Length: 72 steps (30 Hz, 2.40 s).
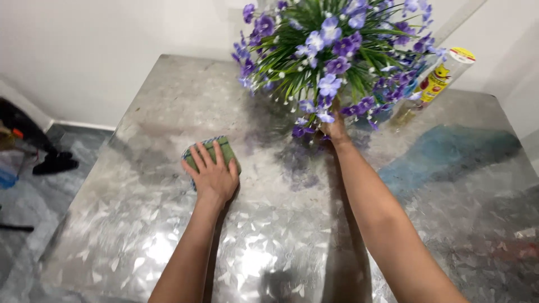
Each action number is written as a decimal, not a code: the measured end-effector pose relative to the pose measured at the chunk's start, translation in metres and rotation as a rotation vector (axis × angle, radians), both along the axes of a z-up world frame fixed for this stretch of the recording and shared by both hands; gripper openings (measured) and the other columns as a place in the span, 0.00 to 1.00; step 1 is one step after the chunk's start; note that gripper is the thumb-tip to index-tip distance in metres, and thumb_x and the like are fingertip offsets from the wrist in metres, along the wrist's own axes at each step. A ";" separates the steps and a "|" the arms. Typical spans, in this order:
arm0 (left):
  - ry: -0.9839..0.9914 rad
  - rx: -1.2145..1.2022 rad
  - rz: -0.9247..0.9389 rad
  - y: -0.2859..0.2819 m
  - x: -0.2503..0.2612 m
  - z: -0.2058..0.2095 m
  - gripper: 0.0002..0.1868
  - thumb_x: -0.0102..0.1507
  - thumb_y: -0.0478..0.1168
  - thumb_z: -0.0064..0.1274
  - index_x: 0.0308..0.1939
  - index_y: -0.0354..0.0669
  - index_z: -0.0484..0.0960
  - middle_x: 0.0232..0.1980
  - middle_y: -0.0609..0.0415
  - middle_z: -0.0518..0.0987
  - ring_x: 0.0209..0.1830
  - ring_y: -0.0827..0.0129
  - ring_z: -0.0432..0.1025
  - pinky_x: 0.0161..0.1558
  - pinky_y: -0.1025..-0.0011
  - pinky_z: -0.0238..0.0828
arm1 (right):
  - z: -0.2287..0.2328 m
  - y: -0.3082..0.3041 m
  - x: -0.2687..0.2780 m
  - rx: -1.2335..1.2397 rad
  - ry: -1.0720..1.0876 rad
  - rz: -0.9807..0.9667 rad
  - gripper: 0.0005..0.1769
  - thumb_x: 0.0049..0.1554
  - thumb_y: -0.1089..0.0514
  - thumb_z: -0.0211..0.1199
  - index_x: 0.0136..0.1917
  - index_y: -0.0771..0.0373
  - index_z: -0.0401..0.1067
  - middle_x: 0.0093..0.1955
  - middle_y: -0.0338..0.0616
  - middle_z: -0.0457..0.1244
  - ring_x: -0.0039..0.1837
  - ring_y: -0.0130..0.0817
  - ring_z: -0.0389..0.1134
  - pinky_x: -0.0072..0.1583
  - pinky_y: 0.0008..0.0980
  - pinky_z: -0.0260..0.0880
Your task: The person wipes a patterned tabletop with a green cloth, moving the cloth in circular and back-and-forth motions. They briefly shift a purple artificial flower arrangement to reach underneath, then continue wiping the surface.
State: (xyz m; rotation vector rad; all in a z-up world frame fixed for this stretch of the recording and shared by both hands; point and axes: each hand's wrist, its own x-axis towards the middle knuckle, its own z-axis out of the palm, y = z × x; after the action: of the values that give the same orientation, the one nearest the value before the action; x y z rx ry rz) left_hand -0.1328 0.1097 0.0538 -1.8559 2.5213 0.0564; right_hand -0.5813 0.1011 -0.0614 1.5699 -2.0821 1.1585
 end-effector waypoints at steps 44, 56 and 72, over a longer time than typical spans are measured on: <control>0.245 -0.297 0.289 -0.121 0.171 -0.028 0.39 0.73 0.60 0.26 0.83 0.40 0.52 0.83 0.28 0.40 0.82 0.38 0.31 0.73 0.33 0.20 | 0.125 0.150 0.199 0.488 0.095 -0.197 0.47 0.66 0.30 0.47 0.80 0.70 0.58 0.80 0.64 0.52 0.80 0.63 0.47 0.74 0.57 0.39; 0.262 -0.302 0.115 0.020 0.111 -0.009 0.39 0.72 0.59 0.23 0.82 0.38 0.51 0.81 0.23 0.43 0.82 0.32 0.33 0.73 0.30 0.20 | 0.127 0.155 0.196 0.484 0.127 -0.149 0.49 0.69 0.29 0.44 0.80 0.77 0.57 0.78 0.70 0.54 0.80 0.63 0.46 0.75 0.55 0.38; 0.243 -0.237 -0.002 0.000 0.123 -0.021 0.42 0.70 0.65 0.24 0.82 0.46 0.50 0.83 0.31 0.44 0.84 0.42 0.34 0.77 0.42 0.21 | 0.135 0.157 0.202 0.520 0.108 -0.141 0.47 0.68 0.32 0.44 0.81 0.76 0.55 0.79 0.69 0.53 0.81 0.64 0.45 0.75 0.55 0.37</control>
State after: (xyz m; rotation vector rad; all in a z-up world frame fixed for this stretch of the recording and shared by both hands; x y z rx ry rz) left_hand -0.0103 0.1099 0.0332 -2.0442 2.8005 -0.0201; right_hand -0.3793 0.2579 0.0739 1.6060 -2.5001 0.4901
